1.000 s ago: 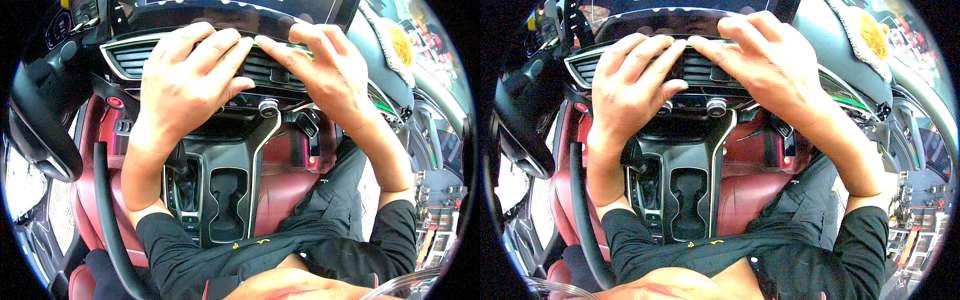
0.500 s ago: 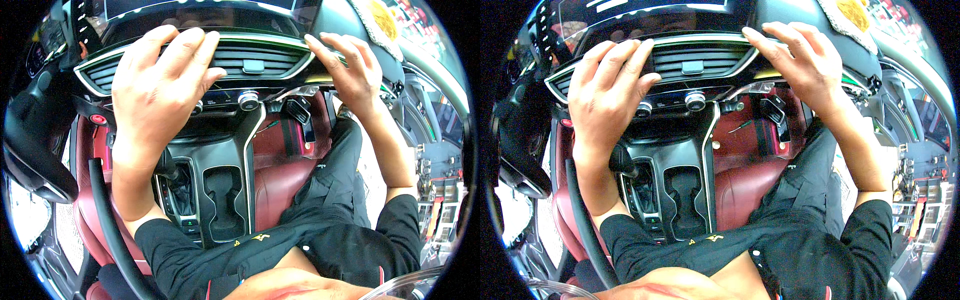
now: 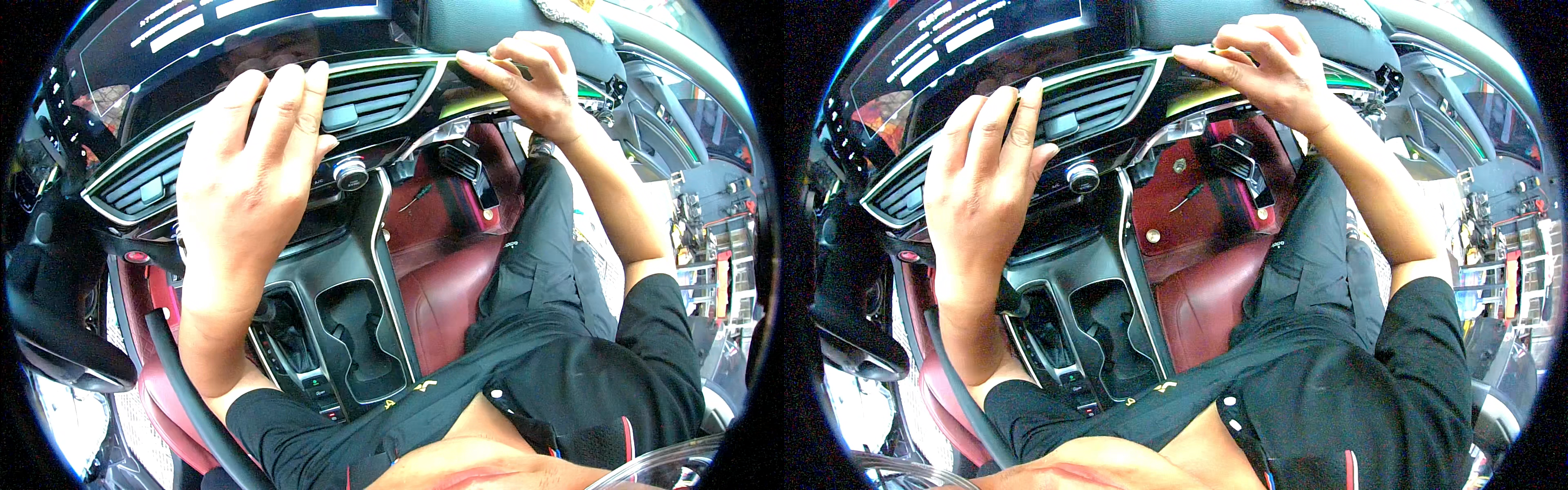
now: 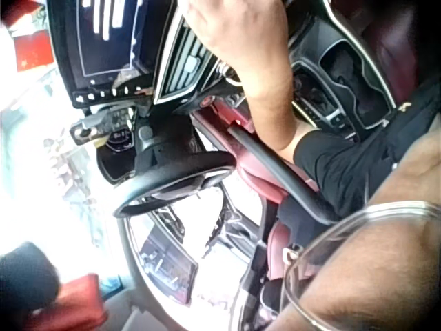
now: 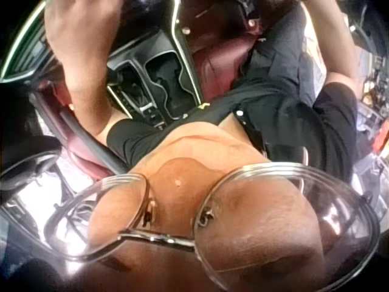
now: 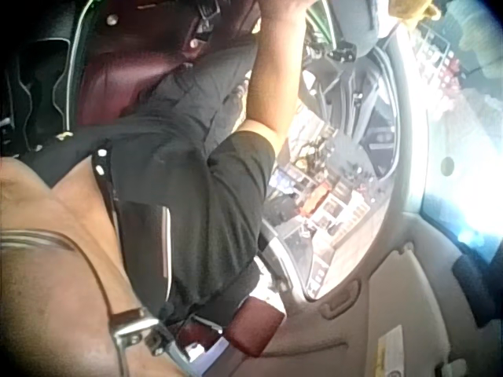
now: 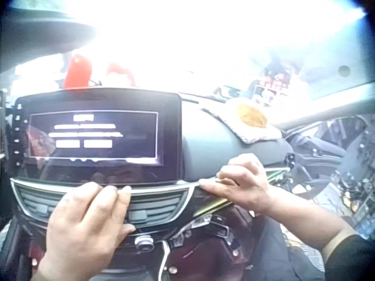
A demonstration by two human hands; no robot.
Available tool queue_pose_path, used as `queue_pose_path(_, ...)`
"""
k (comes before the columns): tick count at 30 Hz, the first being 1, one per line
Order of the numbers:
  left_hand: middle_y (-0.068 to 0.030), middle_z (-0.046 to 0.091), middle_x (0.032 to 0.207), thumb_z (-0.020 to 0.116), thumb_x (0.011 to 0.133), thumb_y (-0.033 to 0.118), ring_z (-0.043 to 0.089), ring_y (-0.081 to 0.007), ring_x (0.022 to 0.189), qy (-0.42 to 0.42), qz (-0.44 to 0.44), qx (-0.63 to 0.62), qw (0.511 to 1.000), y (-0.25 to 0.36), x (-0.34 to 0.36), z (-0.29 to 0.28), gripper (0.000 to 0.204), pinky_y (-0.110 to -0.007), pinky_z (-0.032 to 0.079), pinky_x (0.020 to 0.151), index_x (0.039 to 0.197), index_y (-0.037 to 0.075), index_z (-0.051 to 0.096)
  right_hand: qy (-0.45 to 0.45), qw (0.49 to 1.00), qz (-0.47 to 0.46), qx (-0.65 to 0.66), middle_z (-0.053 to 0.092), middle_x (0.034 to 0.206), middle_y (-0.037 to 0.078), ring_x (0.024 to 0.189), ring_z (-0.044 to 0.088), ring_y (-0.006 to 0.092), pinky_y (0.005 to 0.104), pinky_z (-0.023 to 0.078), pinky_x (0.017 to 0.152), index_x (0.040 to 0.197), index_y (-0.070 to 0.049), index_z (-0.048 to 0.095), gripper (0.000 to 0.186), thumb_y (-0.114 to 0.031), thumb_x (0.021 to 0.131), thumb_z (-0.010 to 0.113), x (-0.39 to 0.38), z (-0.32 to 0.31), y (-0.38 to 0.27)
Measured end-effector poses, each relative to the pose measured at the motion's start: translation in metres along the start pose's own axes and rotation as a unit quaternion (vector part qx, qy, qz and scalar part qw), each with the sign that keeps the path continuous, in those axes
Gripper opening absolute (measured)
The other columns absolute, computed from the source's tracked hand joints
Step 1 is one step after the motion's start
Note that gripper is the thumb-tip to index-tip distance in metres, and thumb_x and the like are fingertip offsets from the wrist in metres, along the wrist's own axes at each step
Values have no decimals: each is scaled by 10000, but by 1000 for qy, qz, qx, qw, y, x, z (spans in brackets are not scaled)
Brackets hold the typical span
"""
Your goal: The person installs an interior trim piece onto a car dashboard using a screwdriver and by hand, pressing the component into place across the center console area.
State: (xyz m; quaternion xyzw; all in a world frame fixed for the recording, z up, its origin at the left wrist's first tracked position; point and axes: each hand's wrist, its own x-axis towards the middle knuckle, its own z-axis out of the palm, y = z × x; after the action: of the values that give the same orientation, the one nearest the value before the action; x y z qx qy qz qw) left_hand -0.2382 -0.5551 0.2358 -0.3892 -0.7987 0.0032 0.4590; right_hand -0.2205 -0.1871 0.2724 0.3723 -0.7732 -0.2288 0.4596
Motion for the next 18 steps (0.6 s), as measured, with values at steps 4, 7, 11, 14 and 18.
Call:
queue_pose_path(4,-18,625,1316,762,840,368,576,-265,1216,-6,1,10,1000,2,1,-1,586,-408,528,1020,1388,170,696,6,1000,0,4,610,1045,-41,1030,596,192,330,503,933,1246,-319,798,691,-7,630,812,5,-3,-4)
queue_pose_path(7,-10,614,1321,753,843,398,571,-259,1214,-11,4,19,1000,4,3,0,590,-402,525,1013,1399,208,693,-2,1000,6,2,610,1043,-40,1012,602,194,334,506,930,1256,-311,796,689,-18,632,814,3,-3,-6)
queue_pose_path(11,-6,608,1314,741,841,432,571,-254,1201,-7,0,46,999,4,2,1,598,-395,524,998,1401,225,694,2,1000,19,16,624,1043,-39,1001,615,196,338,516,919,1252,-285,802,643,-57,651,791,2,-4,-11)
queue_pose_path(14,4,610,1318,750,835,443,574,-244,1192,-7,-2,54,998,4,2,2,618,-387,516,993,1419,255,683,23,1000,10,18,641,1035,-34,996,624,196,336,523,909,1227,-261,814,615,-75,643,764,4,-4,-8)
queue_pose_path(18,26,606,1337,772,819,463,576,-228,1185,-19,-8,73,997,7,2,4,673,-370,500,985,1464,313,653,19,999,21,41,653,1027,-24,986,630,197,337,527,901,1190,-229,826,581,-96,631,742,9,-11,-9)
